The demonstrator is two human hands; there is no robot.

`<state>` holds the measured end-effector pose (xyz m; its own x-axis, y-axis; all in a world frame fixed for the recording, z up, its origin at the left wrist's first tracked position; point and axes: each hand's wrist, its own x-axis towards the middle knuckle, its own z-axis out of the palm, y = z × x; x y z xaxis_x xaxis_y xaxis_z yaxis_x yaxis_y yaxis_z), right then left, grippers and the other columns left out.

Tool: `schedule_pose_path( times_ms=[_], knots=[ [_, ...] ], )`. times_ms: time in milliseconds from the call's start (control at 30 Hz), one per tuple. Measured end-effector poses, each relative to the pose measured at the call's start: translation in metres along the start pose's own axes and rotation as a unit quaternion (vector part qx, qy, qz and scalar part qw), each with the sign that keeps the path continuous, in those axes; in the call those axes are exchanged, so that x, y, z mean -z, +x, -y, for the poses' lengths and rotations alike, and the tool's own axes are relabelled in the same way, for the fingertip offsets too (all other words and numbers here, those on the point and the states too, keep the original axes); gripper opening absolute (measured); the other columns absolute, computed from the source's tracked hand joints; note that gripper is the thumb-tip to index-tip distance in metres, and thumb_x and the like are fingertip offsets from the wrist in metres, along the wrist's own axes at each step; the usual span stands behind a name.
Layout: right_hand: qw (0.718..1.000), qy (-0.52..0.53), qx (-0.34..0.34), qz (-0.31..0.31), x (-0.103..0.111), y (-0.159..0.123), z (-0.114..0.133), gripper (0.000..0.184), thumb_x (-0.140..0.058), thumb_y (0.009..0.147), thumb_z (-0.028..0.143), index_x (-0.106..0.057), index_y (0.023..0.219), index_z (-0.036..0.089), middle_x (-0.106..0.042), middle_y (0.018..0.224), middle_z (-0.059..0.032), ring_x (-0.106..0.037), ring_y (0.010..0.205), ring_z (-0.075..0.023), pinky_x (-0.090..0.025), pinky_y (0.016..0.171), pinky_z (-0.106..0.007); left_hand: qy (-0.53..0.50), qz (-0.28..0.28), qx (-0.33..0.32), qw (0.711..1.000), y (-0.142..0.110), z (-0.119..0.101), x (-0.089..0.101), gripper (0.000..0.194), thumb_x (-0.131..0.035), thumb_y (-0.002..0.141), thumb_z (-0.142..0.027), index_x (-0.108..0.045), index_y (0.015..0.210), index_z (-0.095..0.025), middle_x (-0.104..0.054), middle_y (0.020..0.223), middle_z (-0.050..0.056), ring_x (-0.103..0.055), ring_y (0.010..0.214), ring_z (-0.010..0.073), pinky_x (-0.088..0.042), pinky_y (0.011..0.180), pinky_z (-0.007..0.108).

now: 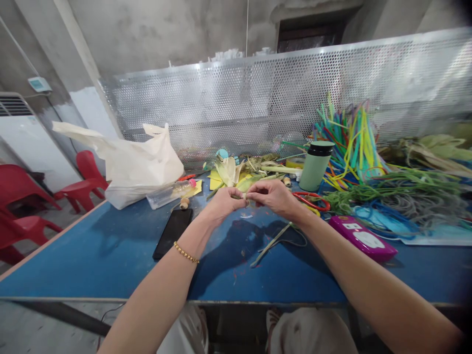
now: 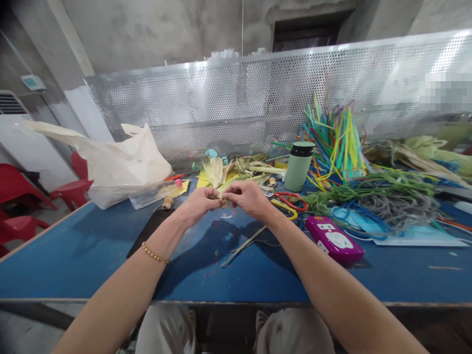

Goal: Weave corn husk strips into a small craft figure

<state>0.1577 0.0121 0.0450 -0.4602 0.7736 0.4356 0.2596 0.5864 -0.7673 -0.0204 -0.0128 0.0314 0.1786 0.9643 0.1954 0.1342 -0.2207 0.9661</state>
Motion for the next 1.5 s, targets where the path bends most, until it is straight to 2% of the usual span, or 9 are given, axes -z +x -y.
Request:
schedule_pose_path(
  times_ms=[167, 300, 500, 733, 867, 1000, 1233, 1400, 1500],
  knots=[
    [0.999, 0.053, -0.007, -0.001, -0.003, -0.002, 0.002, 0.022, -0.07, 0.077, 0.036, -0.068, 0.078, 0.014, -0.062, 0.055, -0.0004, -0.058, 0.049, -0.0133, -0.048, 0.05, -0.026, -0.006, -0.005, 0.0, 1.0, 0.001, 0.0, 0.001, 0.016, -0.073, 0.059, -0.022, -0.059, 0.064, -0.015, -0.054, 0.058, -0.002, -0.042, 0.056, 0.0087, -0.029, 0.057, 0.026],
    [1.0, 0.01, 0.022, 0.019, -0.002, -0.001, 0.001, 0.012, -0.065, 0.078, 0.026, -0.067, 0.082, 0.014, -0.063, 0.061, -0.0005, -0.059, 0.054, -0.013, -0.048, 0.054, -0.026, 0.008, 0.0, 0.002, 1.0, 0.001, 0.0, 0.002, 0.016, -0.073, 0.06, -0.022, -0.059, 0.065, -0.015, -0.053, 0.058, -0.003, -0.042, 0.057, 0.0085, -0.029, 0.058, 0.026],
    [0.994, -0.085, 0.061, 0.018, -0.005, -0.004, 0.002, 0.016, -0.058, 0.079, 0.016, -0.068, 0.09, 0.015, -0.067, 0.074, -0.0027, -0.059, 0.062, -0.0134, -0.044, 0.059, -0.026, 0.009, 0.006, 0.013, 1.0, 0.0, 0.001, 0.001, 0.021, -0.078, 0.06, -0.022, -0.06, 0.066, -0.014, -0.052, 0.059, -0.003, -0.042, 0.057, 0.0081, -0.029, 0.058, 0.025],
    [0.968, -0.202, 0.147, 0.012, -0.01, -0.002, 0.01, 0.01, -0.062, 0.08, 0.012, -0.07, 0.084, 0.016, -0.064, 0.077, -0.0039, -0.055, 0.071, -0.0147, -0.039, 0.067, -0.027, 0.019, 0.035, 0.012, 0.999, 0.0, 0.003, 0.0, 0.012, -0.072, 0.061, -0.012, -0.062, 0.067, -0.012, -0.056, 0.062, -0.001, -0.048, 0.062, 0.01, -0.035, 0.061, 0.025],
    [0.964, -0.219, 0.148, 0.042, -0.01, 0.001, 0.008, 0.008, -0.063, 0.078, 0.011, -0.067, 0.074, 0.016, -0.064, 0.073, -0.0033, -0.054, 0.07, -0.0146, -0.037, 0.066, -0.027, 0.021, 0.029, 0.007, 0.999, 0.001, 0.005, -0.003, 0.017, -0.068, 0.058, -0.006, -0.061, 0.073, -0.012, -0.057, 0.066, -0.001, -0.05, 0.063, 0.0096, -0.037, 0.062, 0.024],
    [0.973, -0.195, 0.112, 0.051, -0.009, 0.001, 0.008, 0.009, -0.062, 0.077, 0.013, -0.066, 0.071, 0.017, -0.062, 0.066, -0.0007, -0.053, 0.064, -0.0129, -0.036, 0.062, -0.026, 0.006, 0.029, 0.013, 0.999, 0.0, 0.003, -0.004, 0.025, -0.07, 0.056, -0.006, -0.059, 0.078, -0.013, -0.058, 0.068, -0.001, -0.051, 0.063, 0.0097, -0.037, 0.061, 0.024],
    [0.994, -0.082, 0.072, 0.011, -0.004, 0.005, 0.004, 0.016, -0.069, 0.077, 0.031, -0.072, 0.073, 0.016, -0.067, 0.072, -0.0023, -0.054, 0.064, -0.0126, -0.038, 0.058, -0.025, -0.003, 0.075, 0.006, 0.997, -0.005, -0.003, -0.002, 0.016, -0.072, 0.06, -0.016, -0.056, 0.063, -0.014, -0.05, 0.062, -0.003, -0.042, 0.06, 0.0077, -0.031, 0.06, 0.025],
    [0.998, 0.01, 0.026, 0.061, -0.001, 0.008, 0.003, 0.018, -0.075, 0.071, 0.034, -0.075, 0.071, 0.016, -0.067, 0.069, -0.0024, -0.057, 0.065, -0.0137, -0.042, 0.059, -0.026, -0.017, 0.101, 0.022, 0.995, -0.008, -0.008, -0.003, 0.015, -0.073, 0.057, -0.018, -0.062, 0.065, -0.013, -0.049, 0.062, -0.003, -0.041, 0.061, 0.0085, -0.029, 0.062, 0.027],
    [0.996, 0.054, -0.008, 0.068, -0.002, 0.008, 0.005, 0.019, -0.079, 0.068, 0.035, -0.076, 0.072, 0.017, -0.069, 0.071, -0.0029, -0.059, 0.068, -0.0145, -0.045, 0.062, -0.027, -0.02, 0.109, 0.029, 0.993, -0.01, -0.01, -0.003, 0.015, -0.072, 0.057, -0.019, -0.062, 0.066, -0.013, -0.047, 0.062, -0.003, -0.04, 0.062, 0.0086, -0.028, 0.062, 0.027]
  ],
)
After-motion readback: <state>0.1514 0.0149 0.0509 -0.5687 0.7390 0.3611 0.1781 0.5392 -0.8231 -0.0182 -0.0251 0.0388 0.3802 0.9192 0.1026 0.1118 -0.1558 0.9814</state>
